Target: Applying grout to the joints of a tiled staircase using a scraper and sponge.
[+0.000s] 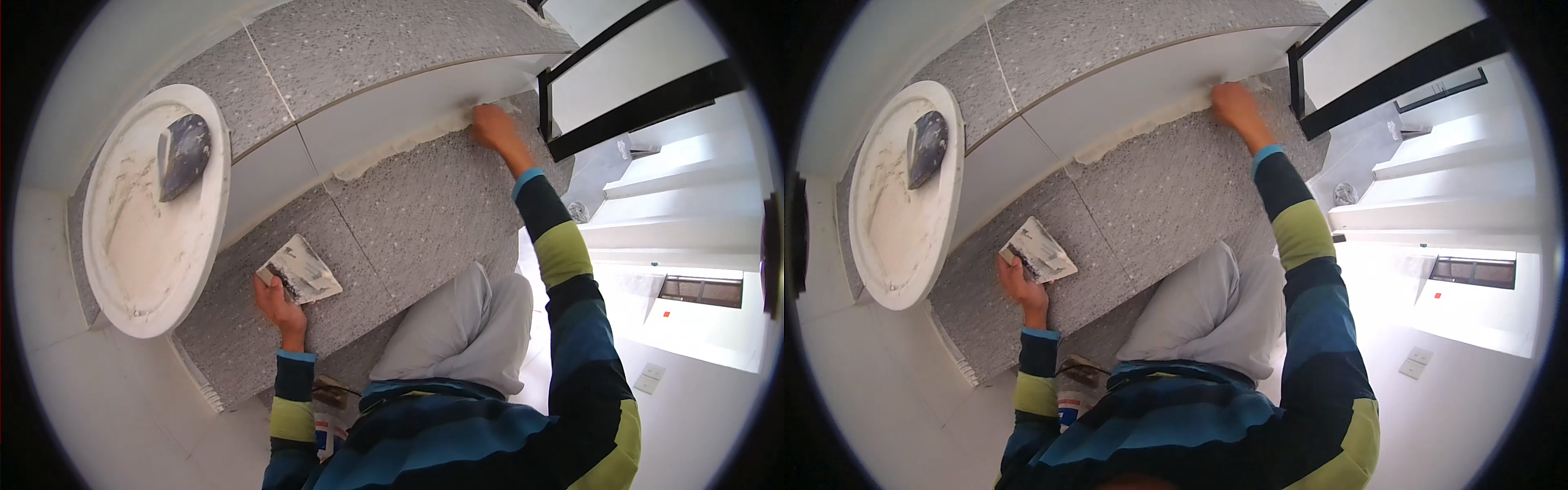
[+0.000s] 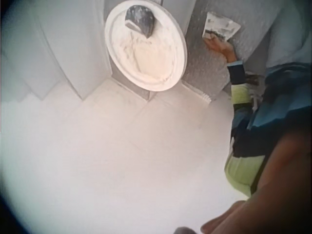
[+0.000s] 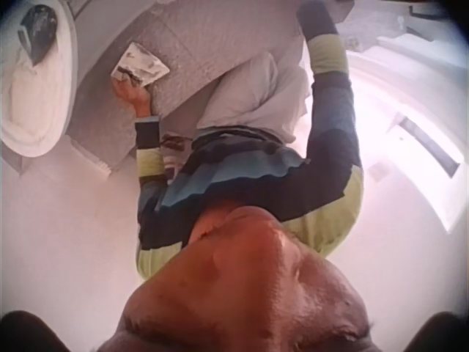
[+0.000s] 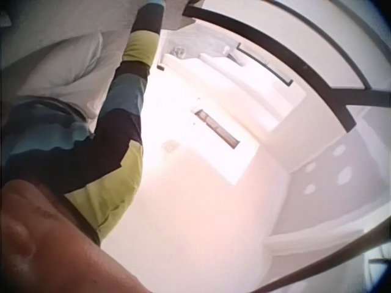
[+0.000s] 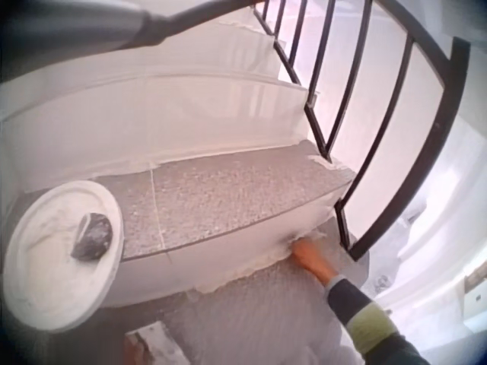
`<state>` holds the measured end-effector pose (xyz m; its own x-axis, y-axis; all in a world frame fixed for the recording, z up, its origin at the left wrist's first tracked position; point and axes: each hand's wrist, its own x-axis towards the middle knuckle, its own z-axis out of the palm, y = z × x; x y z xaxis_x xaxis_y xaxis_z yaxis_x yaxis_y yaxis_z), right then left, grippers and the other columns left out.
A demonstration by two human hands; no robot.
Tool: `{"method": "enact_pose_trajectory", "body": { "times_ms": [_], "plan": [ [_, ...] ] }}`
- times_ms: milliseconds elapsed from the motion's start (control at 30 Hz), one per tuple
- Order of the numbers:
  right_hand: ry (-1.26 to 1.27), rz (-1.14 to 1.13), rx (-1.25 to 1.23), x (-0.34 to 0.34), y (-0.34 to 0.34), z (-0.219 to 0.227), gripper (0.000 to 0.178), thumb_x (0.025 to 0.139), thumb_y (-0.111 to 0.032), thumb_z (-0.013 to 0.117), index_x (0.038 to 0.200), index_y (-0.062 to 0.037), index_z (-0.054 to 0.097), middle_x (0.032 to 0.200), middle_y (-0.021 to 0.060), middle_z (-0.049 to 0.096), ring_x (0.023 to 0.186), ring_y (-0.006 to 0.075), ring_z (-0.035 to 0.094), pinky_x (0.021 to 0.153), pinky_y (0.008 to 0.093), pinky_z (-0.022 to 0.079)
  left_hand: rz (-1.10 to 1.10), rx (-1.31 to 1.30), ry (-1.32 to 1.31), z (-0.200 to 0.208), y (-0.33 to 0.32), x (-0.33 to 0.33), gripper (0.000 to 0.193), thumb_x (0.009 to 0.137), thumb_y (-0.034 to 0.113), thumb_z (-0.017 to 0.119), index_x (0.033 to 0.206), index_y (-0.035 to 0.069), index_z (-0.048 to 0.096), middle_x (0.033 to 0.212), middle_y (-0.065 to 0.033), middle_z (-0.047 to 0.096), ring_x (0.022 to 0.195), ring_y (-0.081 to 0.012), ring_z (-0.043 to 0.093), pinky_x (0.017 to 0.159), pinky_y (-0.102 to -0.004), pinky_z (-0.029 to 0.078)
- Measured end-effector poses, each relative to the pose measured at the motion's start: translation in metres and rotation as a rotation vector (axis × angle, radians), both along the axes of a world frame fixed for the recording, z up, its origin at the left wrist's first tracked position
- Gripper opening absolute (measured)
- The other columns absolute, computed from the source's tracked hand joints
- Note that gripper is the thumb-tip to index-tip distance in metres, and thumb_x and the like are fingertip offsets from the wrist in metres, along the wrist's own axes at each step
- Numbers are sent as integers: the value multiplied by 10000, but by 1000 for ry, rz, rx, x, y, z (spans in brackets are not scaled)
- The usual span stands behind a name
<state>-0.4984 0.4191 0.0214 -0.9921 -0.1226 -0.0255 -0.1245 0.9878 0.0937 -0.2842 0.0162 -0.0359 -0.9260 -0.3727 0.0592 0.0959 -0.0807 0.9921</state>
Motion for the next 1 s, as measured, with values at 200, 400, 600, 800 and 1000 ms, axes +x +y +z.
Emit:
{"method": "enact_pose_trajectory", "body": {
  "times_ms": [200, 400, 600, 800, 1000],
  "plan": [
    [10, 89, -145, 37, -115, 0, 156, 679, -65, 523, 773, 16, 616, 786, 212, 614, 779, 377, 587, 695, 463, 466, -47, 14, 91, 2, -4, 0, 265, 838, 210, 430, 977, -8, 489, 882, -89, 519, 796, -159, 485, 734, -269, 386],
    [43, 163, -327, 74, -221, 15, 125, 688, -86, 544, 743, -22, 636, 802, 192, 626, 778, 345, 606, 691, 442, 479, -36, 330, 52, 21, 9, 18, 245, 850, 140, 386, 1033, 1, 470, 939, -81, 515, 862, -155, 498, 793, -288, 398],
    [-178, 252, -634, 118, -310, 24, 194, 676, -162, 552, 784, -17, 623, 777, 175, 621, 729, 352, 599, 673, 460, 478, 58, 551, -70, 48, -8, 59, 347, 861, 178, 347, 1166, 25, 412, 1112, -118, 492, 1041, -232, 495, 887, -358, 403],
    [126, 555, -1043, 196, -267, 58, 240, 730, -92, 488, 927, -12, 600, 929, 168, 591, 824, 357, 553, 699, 453, 447, 85, 803, -293, 55, -40, 85, 318, 859, 166, 365, 1113, -2, 459, 996, -83, 563, 858, -188, 580, 674, -314, 488],
    [174, 776, -898, 253, -232, 61, 308, 736, -35, 494, 1031, -62, 577, 1147, 127, 524, 900, 287, 548, 696, 407, 475, -64, 1017, -401, 61, -19, 74, 192, 836, 118, 433, 950, -22, 501, 839, -84, 560, 659, -142, 554, 457, -186, 451]
  ]
}}
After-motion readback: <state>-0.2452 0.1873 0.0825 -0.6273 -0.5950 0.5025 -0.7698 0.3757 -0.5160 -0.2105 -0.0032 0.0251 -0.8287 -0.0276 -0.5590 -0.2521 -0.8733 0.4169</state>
